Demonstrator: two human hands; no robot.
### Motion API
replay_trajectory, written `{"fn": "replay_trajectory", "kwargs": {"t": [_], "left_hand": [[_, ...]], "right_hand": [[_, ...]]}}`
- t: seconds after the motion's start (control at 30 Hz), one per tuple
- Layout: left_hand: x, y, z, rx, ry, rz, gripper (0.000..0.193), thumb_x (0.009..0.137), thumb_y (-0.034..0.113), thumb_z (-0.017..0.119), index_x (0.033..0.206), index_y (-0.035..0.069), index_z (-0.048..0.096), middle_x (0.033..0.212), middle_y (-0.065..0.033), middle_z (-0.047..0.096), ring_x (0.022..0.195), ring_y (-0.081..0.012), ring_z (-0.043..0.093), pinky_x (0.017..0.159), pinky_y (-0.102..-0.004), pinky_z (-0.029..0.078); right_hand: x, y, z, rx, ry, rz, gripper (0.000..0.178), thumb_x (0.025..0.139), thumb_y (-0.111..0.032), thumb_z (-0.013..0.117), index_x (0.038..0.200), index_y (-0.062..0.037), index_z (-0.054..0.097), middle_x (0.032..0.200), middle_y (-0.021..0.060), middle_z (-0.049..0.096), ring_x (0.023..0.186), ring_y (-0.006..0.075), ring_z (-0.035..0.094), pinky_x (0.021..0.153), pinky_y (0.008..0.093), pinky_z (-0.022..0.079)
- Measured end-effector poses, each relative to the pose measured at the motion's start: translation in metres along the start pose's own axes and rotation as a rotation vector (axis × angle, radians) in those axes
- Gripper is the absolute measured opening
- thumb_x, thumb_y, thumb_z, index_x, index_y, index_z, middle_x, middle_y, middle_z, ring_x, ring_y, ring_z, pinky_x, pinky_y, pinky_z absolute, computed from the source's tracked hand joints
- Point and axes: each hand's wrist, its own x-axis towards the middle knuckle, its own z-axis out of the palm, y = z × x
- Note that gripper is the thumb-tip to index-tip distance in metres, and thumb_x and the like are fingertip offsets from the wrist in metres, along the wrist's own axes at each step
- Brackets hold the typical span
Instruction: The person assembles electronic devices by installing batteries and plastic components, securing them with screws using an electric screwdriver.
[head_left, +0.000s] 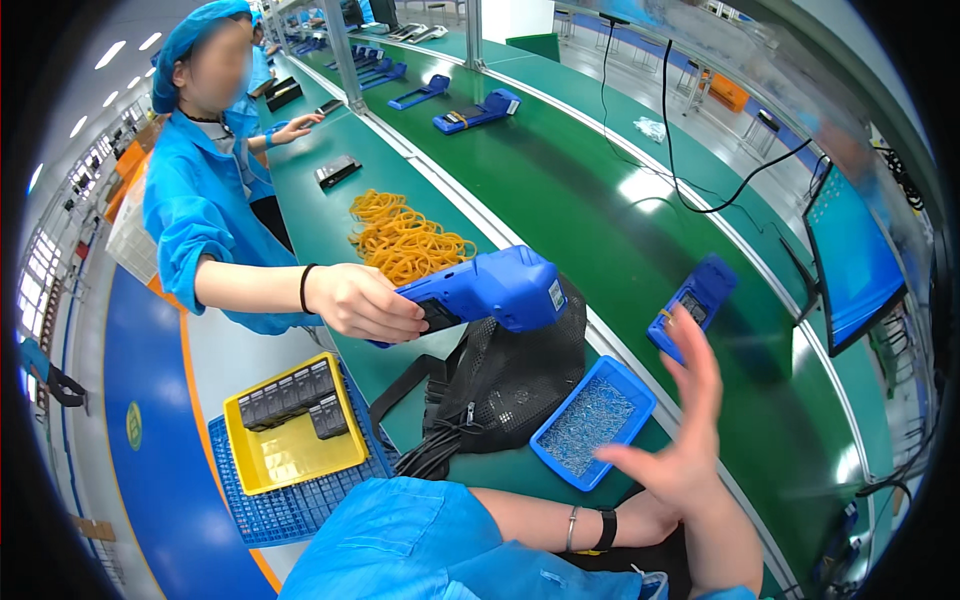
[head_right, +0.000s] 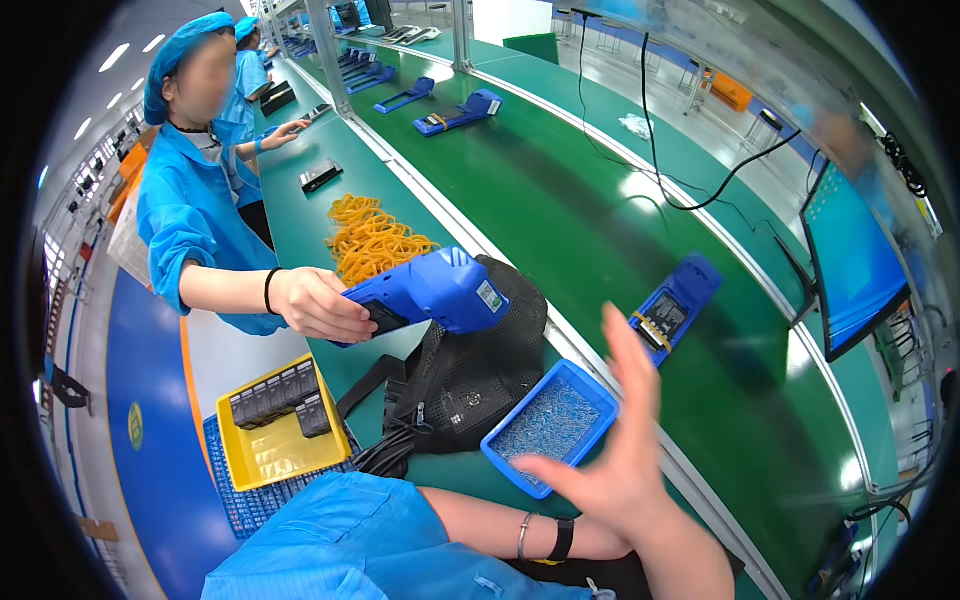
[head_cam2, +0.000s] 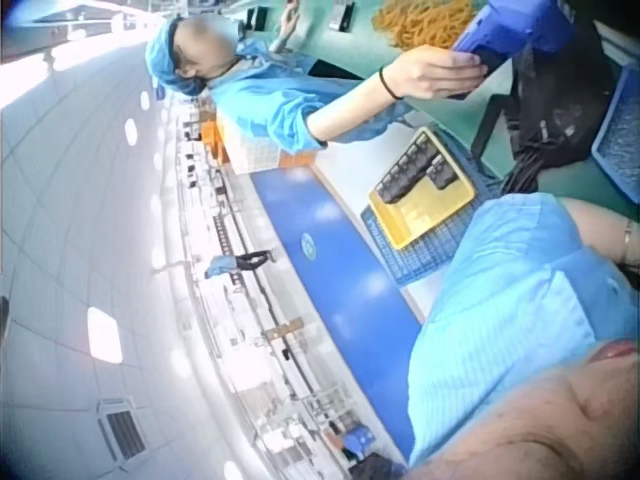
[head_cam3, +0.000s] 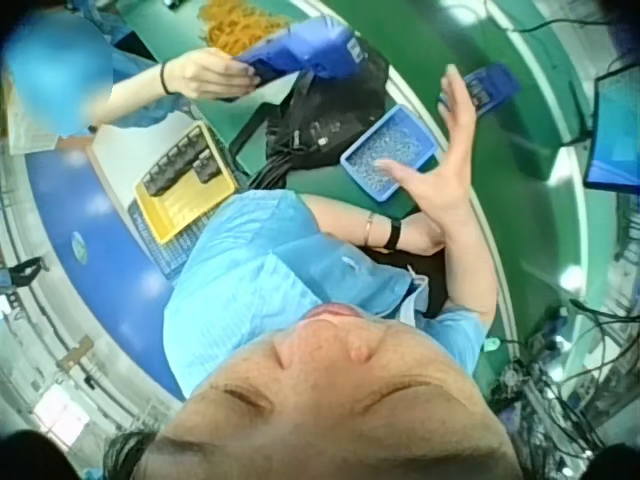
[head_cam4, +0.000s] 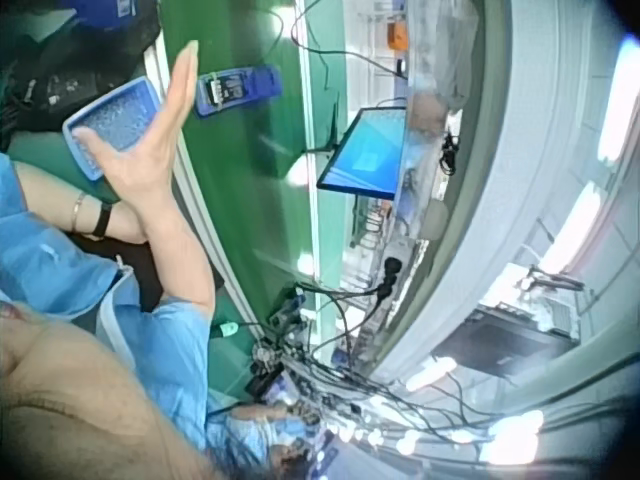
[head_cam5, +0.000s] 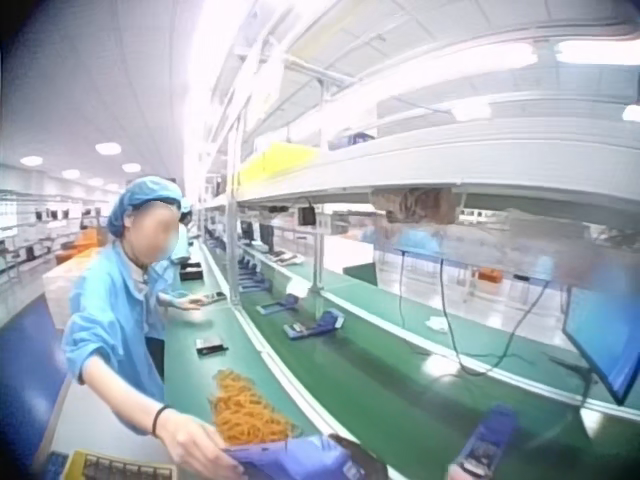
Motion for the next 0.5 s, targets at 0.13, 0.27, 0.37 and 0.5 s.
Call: {"fn": "replay_trajectory", "kwargs": {"t": [0.13, 0.27, 0.37, 0.5], "left_hand": [[0.002, 0.021, -0.003, 0.306, -0.088, 0.105, 0.021, 0.090, 0.009, 0.048, 0.107, 0.001, 0.058, 0.109, -0.0174, 0.061, 0.100, -0.0259, 0.056, 0.086, -0.0368, 0.046], [0.000, 0.017, -0.003, 0.170, -0.144, -0.001, 0.021, 0.089, 0.008, 0.050, 0.108, 0.001, 0.057, 0.110, -0.0169, 0.061, 0.100, -0.0264, 0.055, 0.087, -0.0367, 0.045], [-0.004, 0.023, -0.006, 0.152, -0.128, -0.003, 0.020, 0.090, 0.008, 0.049, 0.106, 0.001, 0.057, 0.110, -0.0175, 0.060, 0.101, -0.0277, 0.055, 0.087, -0.0373, 0.045], [0.002, 0.011, 0.002, 0.182, -0.051, 0.031, 0.014, 0.087, 0.013, 0.059, 0.093, 0.001, 0.062, 0.101, -0.0131, 0.063, 0.093, -0.0183, 0.055, 0.080, -0.0341, 0.046]], "right_hand": [[0.060, 0.037, 0.062, 0.182, -0.071, 0.193, 0.114, 0.057, -0.025, 0.087, 0.144, -0.0053, 0.016, 0.141, 0.0208, 0.033, 0.131, 0.0304, 0.034, 0.108, 0.0421, 0.027], [0.072, 0.059, 0.097, 0.368, -0.065, 0.211, 0.090, 0.062, -0.017, 0.084, 0.137, -0.0034, 0.035, 0.123, 0.0164, 0.054, 0.112, 0.0229, 0.054, 0.096, 0.0337, 0.042], [0.071, 0.038, 0.097, 0.344, -0.023, 0.212, 0.048, 0.065, -0.017, 0.083, 0.105, 0.0003, 0.062, 0.090, 0.0070, 0.067, 0.082, 0.0135, 0.063, 0.079, 0.0296, 0.050], [0.064, 0.002, 0.065, 0.325, -0.035, 0.300, 0.035, 0.068, -0.014, 0.080, 0.096, 0.0008, 0.065, 0.083, 0.0045, 0.068, 0.073, 0.0084, 0.062, 0.071, 0.0251, 0.051]]}}
